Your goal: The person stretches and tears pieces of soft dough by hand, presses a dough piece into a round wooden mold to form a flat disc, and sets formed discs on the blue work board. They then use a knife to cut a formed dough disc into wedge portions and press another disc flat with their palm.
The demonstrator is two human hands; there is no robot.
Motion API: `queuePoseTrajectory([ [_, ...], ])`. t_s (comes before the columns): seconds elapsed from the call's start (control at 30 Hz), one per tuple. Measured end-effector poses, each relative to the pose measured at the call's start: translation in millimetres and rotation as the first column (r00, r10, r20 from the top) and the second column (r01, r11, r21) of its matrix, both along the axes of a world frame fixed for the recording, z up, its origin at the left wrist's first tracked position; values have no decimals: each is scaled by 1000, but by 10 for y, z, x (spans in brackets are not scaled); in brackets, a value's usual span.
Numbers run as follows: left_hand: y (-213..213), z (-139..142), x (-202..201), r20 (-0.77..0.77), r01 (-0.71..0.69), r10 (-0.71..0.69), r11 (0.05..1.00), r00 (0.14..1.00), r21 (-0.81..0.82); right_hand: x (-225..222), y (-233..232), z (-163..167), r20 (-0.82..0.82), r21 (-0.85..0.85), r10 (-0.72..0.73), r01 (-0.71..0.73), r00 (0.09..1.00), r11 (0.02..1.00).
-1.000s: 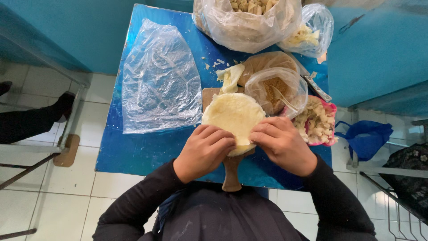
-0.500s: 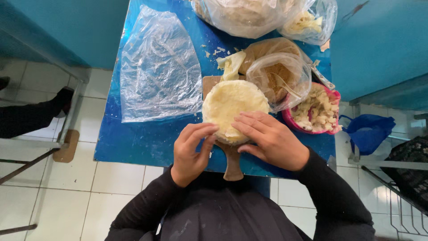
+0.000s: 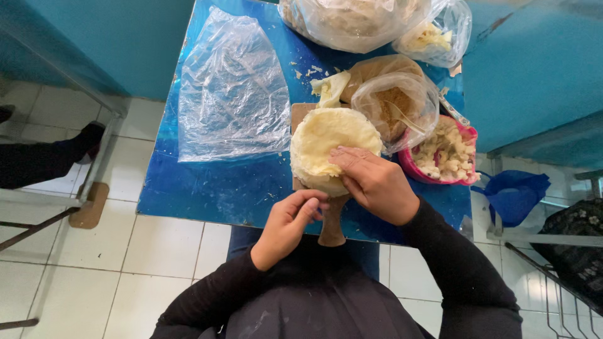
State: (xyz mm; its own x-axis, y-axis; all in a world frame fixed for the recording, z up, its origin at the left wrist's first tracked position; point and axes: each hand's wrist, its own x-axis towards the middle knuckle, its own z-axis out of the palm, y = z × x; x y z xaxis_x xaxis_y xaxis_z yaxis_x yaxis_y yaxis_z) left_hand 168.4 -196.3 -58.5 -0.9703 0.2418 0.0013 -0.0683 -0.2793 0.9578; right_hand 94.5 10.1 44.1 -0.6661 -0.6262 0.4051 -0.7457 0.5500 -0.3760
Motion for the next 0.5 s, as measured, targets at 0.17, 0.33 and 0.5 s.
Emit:
queuePoseTrajectory([
  [0.17, 57, -103, -39, 97, 55, -63, 995, 993, 78, 40, -23, 15, -103, 76, 52, -44, 993, 996],
  [0.33, 59, -134, -48, 99, 49, -54, 997, 994, 53, 71, -32, -52, -137, 120, 30, -14, 990, 993],
  [0.5, 49, -133, -6, 101, 44, -53, 995, 994, 90, 8, -5, -86, -123, 83, 14, -4, 992, 997],
])
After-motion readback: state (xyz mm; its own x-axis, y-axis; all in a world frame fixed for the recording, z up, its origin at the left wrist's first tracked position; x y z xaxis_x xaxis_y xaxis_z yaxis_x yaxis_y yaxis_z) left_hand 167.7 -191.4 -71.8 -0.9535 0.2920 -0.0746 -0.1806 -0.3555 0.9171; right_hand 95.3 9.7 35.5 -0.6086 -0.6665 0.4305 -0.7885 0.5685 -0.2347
